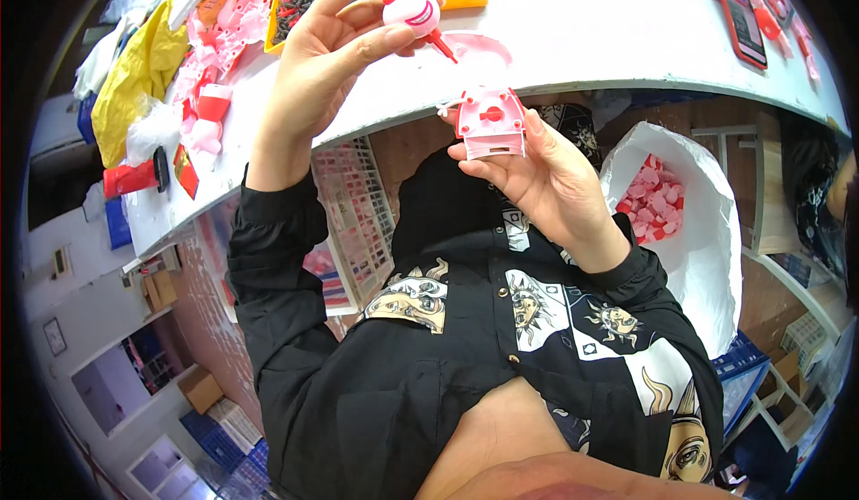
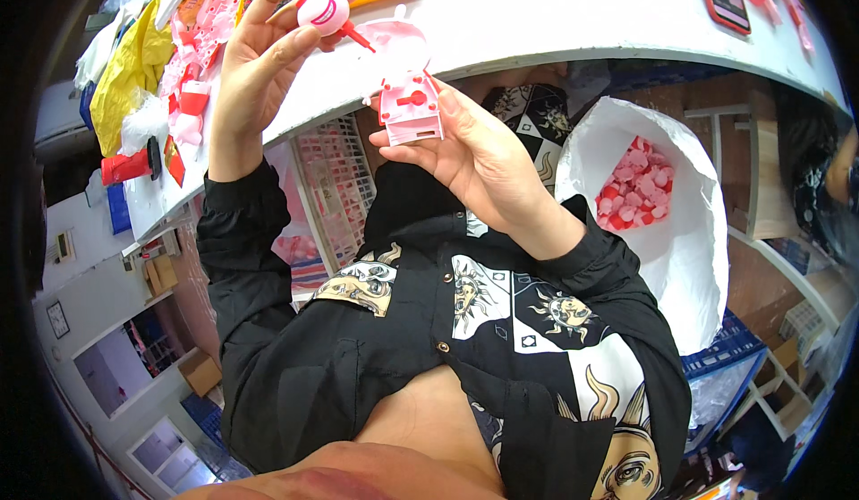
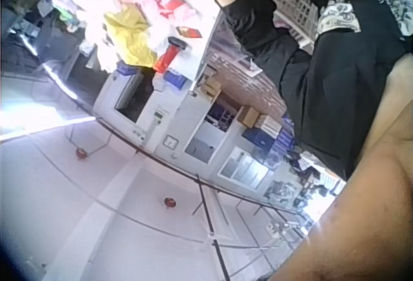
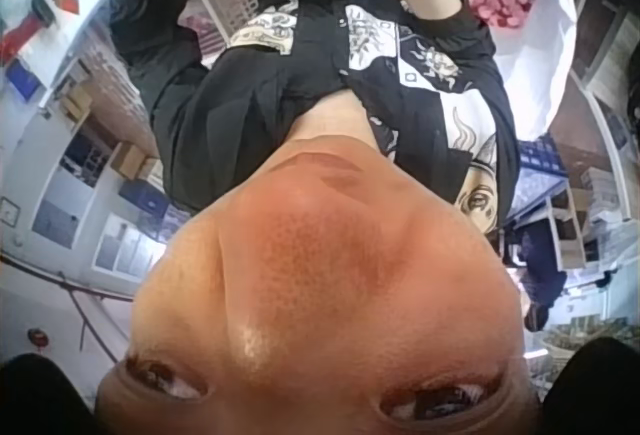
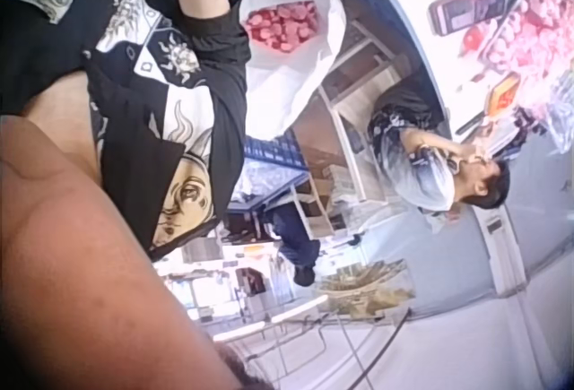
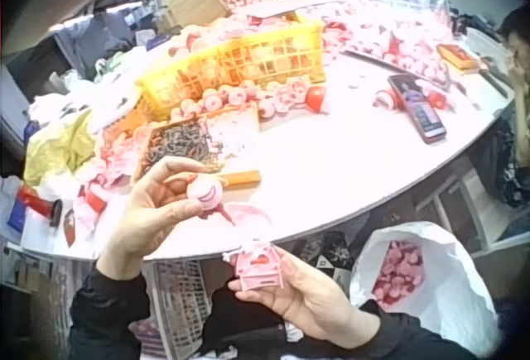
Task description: The person assembles small Peppa Pig plastic figurines by hand, joining toy components and plastic parts.
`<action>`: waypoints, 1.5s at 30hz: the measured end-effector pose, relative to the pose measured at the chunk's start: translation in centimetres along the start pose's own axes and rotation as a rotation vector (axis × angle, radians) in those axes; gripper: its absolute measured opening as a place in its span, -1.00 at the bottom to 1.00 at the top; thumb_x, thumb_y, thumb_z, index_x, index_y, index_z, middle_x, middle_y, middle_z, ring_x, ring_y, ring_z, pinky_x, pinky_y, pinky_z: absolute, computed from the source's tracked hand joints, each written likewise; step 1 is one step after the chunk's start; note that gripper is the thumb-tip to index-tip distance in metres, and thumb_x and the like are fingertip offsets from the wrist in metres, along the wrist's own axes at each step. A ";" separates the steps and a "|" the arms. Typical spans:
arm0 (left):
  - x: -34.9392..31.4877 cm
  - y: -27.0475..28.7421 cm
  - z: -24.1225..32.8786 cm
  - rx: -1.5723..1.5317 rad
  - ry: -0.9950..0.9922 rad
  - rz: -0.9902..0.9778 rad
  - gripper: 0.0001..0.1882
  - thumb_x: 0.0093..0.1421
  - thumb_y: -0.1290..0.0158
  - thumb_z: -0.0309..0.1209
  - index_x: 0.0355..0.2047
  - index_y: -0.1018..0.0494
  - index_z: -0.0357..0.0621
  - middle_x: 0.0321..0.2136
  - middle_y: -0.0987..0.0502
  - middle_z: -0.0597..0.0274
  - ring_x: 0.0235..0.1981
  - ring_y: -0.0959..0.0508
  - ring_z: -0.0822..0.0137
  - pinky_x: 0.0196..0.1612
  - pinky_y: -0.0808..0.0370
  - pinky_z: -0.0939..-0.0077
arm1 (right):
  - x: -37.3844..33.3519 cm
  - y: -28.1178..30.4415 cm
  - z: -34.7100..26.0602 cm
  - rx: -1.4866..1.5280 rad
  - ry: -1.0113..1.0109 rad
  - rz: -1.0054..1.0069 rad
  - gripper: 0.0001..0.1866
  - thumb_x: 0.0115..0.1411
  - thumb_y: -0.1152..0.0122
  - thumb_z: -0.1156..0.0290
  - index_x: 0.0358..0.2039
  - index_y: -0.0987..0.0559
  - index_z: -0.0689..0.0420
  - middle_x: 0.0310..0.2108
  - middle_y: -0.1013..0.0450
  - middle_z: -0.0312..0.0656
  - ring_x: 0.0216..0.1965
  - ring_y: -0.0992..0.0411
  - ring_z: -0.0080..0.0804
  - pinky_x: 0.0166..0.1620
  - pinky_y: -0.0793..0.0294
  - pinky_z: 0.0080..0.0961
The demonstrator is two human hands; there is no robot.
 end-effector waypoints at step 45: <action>-2.6 -6.1 4.5 0.571 -0.267 0.078 -0.63 0.03 -0.28 -0.47 -0.13 -0.51 -0.25 -0.36 -0.59 0.26 -0.38 -0.55 0.53 -0.23 -0.51 0.65 | -0.2 -1.1 -0.2 -0.006 0.018 -0.099 -0.41 0.38 0.12 0.14 0.24 -0.12 0.31 0.10 -0.31 0.01 0.09 -0.38 -0.12 0.15 -0.36 -0.29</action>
Point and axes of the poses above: each hand's wrist, its own x-axis towards the middle knuckle, its own y-axis out of the back of the hand, z = x × y, the point moved 8 cm from there along x, towards the middle knuckle
